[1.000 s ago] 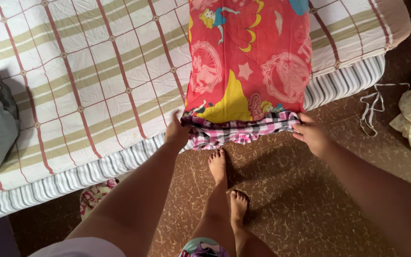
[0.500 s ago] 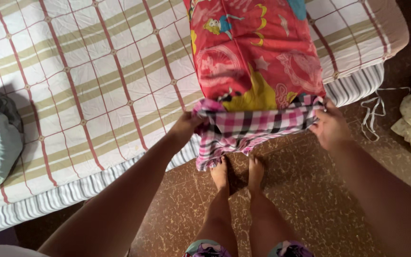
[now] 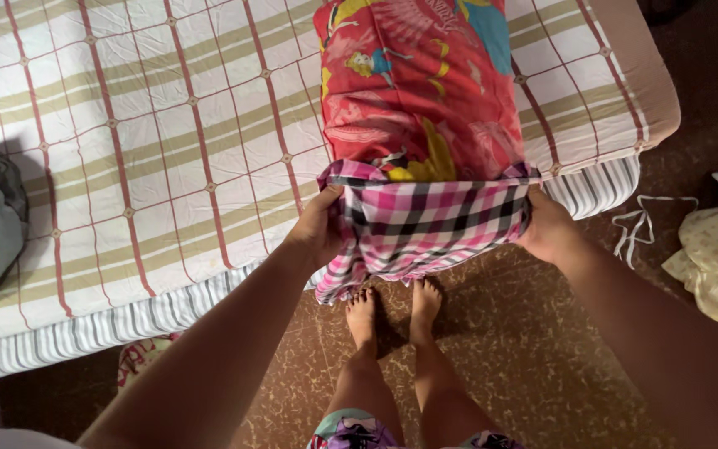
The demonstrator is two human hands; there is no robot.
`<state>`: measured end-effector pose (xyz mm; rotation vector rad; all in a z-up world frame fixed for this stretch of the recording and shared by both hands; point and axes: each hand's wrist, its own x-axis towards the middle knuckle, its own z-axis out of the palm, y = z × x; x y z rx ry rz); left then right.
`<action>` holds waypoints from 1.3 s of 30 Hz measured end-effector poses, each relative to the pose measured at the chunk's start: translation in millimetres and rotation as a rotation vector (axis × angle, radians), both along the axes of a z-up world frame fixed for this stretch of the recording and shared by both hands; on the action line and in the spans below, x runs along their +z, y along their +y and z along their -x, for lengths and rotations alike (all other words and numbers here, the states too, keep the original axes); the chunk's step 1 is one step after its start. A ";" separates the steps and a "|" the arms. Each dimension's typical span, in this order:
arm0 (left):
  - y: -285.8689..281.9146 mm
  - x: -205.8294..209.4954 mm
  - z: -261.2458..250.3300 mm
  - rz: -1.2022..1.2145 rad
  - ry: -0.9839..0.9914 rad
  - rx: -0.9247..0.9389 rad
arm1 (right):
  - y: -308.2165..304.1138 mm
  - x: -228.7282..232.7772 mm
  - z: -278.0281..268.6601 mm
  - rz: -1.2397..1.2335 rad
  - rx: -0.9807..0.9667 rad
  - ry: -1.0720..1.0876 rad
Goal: The person places pillowcases onto pillows on a bed, smooths the fabric by hand, and then folds a piece of patterned clothing over one of the pillows.
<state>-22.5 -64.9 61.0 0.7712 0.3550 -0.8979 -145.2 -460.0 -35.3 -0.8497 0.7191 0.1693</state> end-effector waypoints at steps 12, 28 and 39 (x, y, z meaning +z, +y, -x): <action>21.2 -94.2 -20.1 -0.299 -0.117 -0.347 | -5.0 27.5 -8.4 1.416 0.643 -0.247; -12.1 -21.4 -59.4 -0.496 -0.656 0.156 | -27.6 71.7 -86.9 0.032 -0.024 -0.064; -0.4 -75.8 -99.4 -0.549 -0.116 0.086 | -33.8 41.8 -101.8 0.120 0.251 0.052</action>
